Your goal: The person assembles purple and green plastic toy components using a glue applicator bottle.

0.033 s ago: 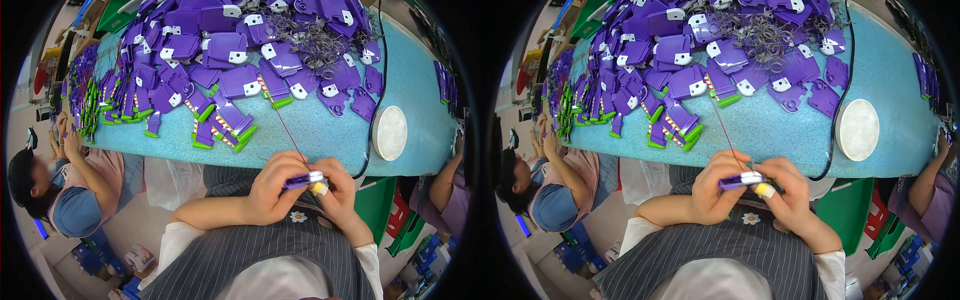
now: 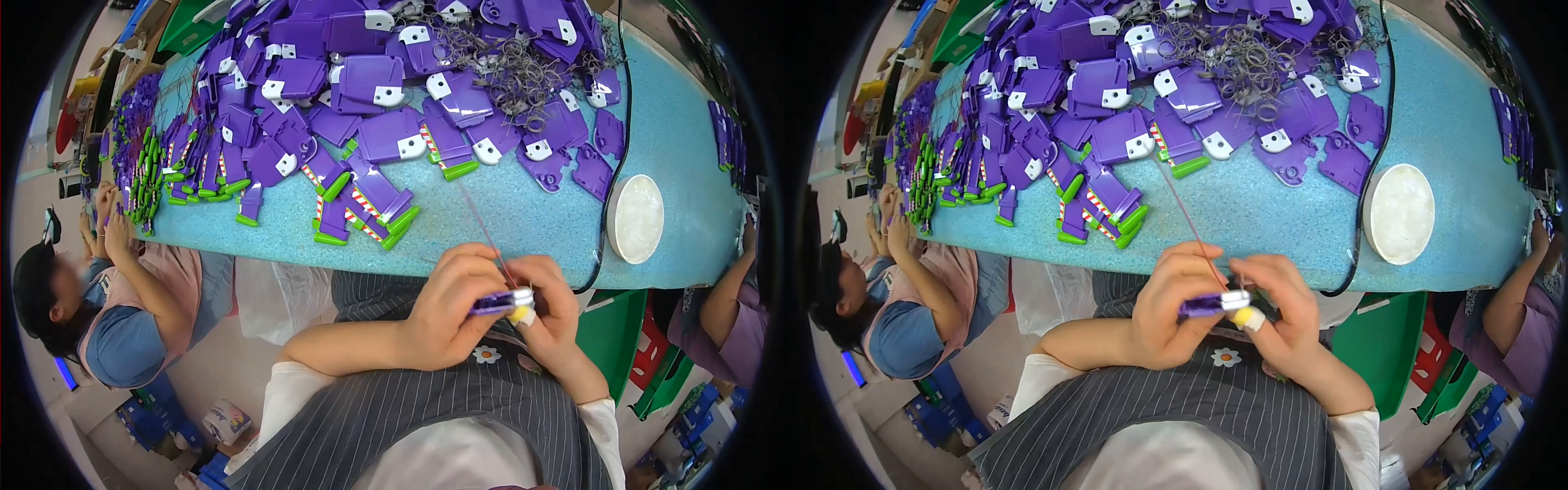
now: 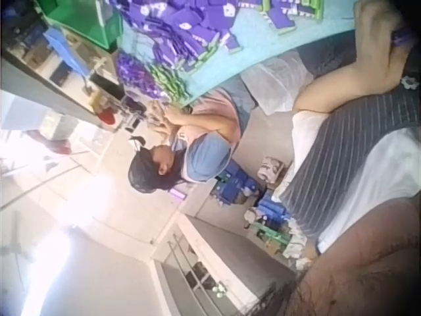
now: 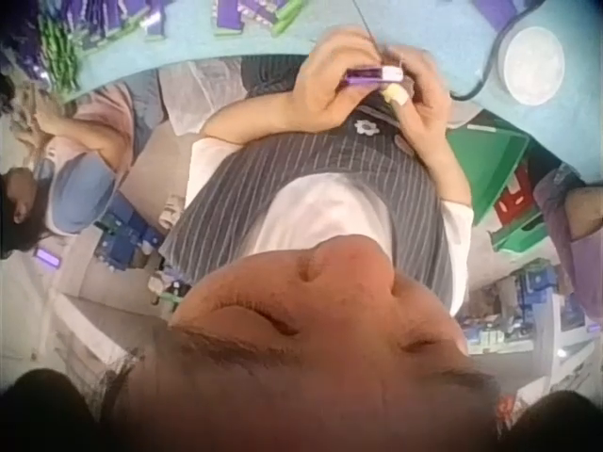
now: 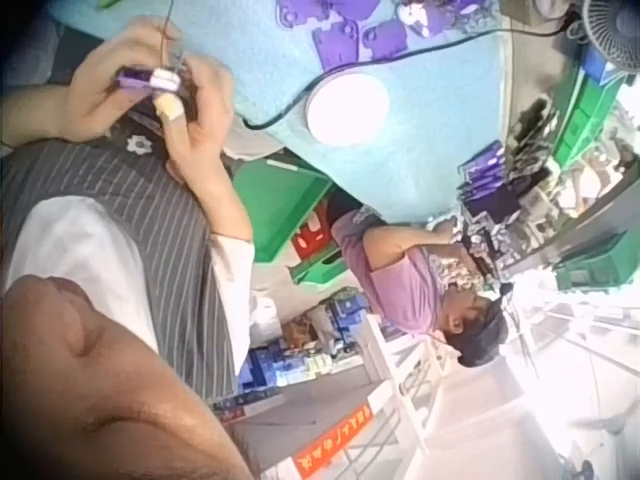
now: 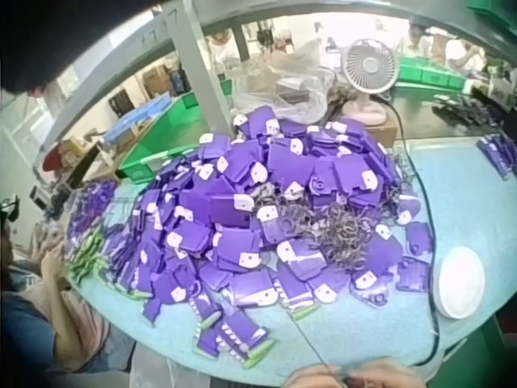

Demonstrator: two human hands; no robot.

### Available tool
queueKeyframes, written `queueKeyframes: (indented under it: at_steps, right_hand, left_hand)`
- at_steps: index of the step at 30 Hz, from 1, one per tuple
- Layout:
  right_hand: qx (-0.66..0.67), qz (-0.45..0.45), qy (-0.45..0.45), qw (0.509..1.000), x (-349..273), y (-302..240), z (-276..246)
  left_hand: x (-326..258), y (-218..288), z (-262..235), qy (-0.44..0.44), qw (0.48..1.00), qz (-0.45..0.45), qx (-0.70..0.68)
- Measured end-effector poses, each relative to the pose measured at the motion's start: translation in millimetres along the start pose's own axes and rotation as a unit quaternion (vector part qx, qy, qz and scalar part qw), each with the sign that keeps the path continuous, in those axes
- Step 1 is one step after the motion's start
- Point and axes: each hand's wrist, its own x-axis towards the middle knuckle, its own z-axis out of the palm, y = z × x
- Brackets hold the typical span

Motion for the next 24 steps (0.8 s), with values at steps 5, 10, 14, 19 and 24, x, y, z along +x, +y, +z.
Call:
queueKeyframes:
  at_steps: [5, 10, 14, 19, 24]
  right_hand:
    - [0.131, -0.103, -0.060, 0.984, 7, 4, -14]
    - [0.136, -0.115, -0.079, 0.981, 8, -1, -19]
    - [0.278, 0.130, -0.122, 0.944, 10, -25, -31]
    - [0.310, 0.259, -0.217, 0.888, 19, -35, -37]
    - [0.172, 0.025, -0.014, 0.985, 0, -13, -12]
  left_hand:
    - [5, 13, -3, -0.055, 0.985, 0.081, 0.143]
    - [5, 24, -4, -0.103, 0.988, 0.061, 0.096]
    - [9, 30, -13, -0.118, 0.976, 0.078, 0.166]
    - [11, 30, -20, -0.237, 0.957, 0.058, 0.155]
    - [16, 21, -23, -0.176, 0.975, -0.128, -0.037]
